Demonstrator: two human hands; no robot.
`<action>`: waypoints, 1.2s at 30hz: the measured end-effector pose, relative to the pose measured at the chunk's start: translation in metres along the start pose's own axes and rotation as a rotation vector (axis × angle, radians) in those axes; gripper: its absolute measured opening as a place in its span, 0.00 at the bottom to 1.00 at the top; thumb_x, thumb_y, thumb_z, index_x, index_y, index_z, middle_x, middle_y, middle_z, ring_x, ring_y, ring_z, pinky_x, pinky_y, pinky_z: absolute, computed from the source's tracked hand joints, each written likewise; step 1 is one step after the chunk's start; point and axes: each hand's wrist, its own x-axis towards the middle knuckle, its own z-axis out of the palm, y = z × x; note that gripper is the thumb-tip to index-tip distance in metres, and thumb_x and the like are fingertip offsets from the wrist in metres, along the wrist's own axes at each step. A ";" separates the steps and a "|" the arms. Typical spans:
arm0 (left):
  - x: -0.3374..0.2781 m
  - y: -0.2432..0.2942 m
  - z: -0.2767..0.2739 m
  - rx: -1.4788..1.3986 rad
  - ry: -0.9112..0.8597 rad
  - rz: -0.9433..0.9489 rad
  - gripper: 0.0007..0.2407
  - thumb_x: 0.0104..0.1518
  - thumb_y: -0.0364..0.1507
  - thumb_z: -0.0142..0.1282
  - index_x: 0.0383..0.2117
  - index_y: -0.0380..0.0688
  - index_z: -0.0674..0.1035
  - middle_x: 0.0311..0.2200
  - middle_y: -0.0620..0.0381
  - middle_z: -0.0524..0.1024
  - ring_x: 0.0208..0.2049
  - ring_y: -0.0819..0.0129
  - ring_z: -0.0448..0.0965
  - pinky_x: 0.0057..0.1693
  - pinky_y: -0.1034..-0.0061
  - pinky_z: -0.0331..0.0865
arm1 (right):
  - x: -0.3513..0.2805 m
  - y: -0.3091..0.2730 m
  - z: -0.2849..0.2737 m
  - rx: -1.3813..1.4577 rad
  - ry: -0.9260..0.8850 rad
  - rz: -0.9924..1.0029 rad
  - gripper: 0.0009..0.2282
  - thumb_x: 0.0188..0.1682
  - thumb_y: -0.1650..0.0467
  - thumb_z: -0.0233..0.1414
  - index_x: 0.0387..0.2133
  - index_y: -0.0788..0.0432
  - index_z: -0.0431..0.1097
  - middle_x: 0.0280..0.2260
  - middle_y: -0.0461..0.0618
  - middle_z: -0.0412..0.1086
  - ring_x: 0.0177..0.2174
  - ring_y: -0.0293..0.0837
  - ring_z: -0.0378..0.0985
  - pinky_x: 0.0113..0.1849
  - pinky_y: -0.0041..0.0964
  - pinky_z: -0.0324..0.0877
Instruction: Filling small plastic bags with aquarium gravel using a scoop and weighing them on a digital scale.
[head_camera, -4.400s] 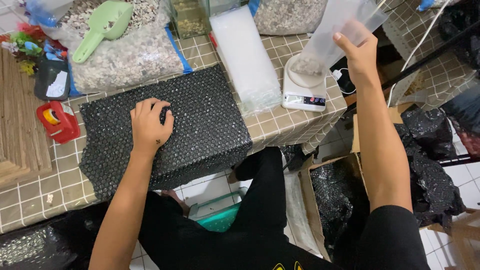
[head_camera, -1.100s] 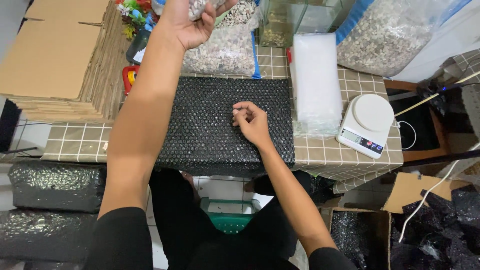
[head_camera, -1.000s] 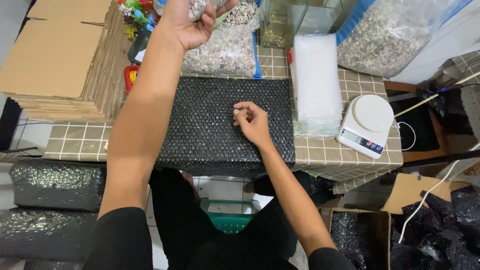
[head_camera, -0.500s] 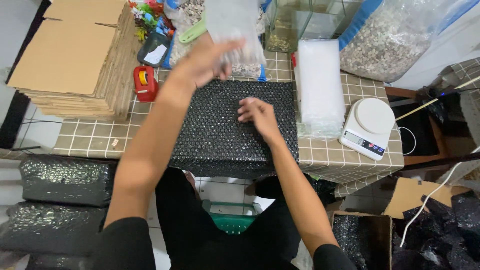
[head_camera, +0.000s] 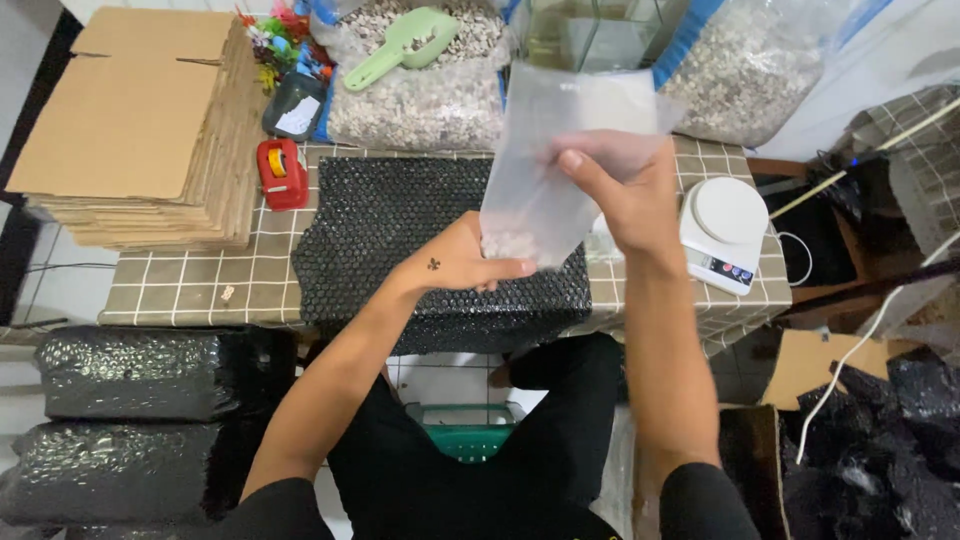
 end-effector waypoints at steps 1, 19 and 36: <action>-0.001 0.002 -0.001 0.027 -0.045 0.098 0.27 0.51 0.36 0.68 0.55 0.32 0.74 0.44 0.33 0.79 0.33 0.53 0.78 0.37 0.59 0.74 | -0.005 -0.015 -0.002 -0.095 -0.031 -0.061 0.03 0.49 0.73 0.63 0.32 0.62 0.79 0.27 0.50 0.76 0.33 0.34 0.70 0.42 0.31 0.71; 0.028 0.104 0.054 0.314 0.453 0.795 0.07 0.62 0.33 0.59 0.28 0.48 0.84 0.32 0.60 0.83 0.35 0.64 0.79 0.48 0.70 0.70 | -0.057 -0.015 -0.065 -0.175 0.140 -0.077 0.15 0.45 0.63 0.66 0.35 0.63 0.76 0.30 0.54 0.77 0.34 0.38 0.77 0.39 0.34 0.75; 0.028 0.117 0.039 0.348 0.476 0.774 0.08 0.65 0.33 0.60 0.45 0.47 0.83 0.45 0.60 0.81 0.47 0.67 0.77 0.49 0.74 0.71 | -0.052 -0.042 -0.070 -0.316 0.175 -0.129 0.06 0.56 0.72 0.60 0.32 0.65 0.78 0.33 0.51 0.78 0.37 0.43 0.81 0.44 0.36 0.78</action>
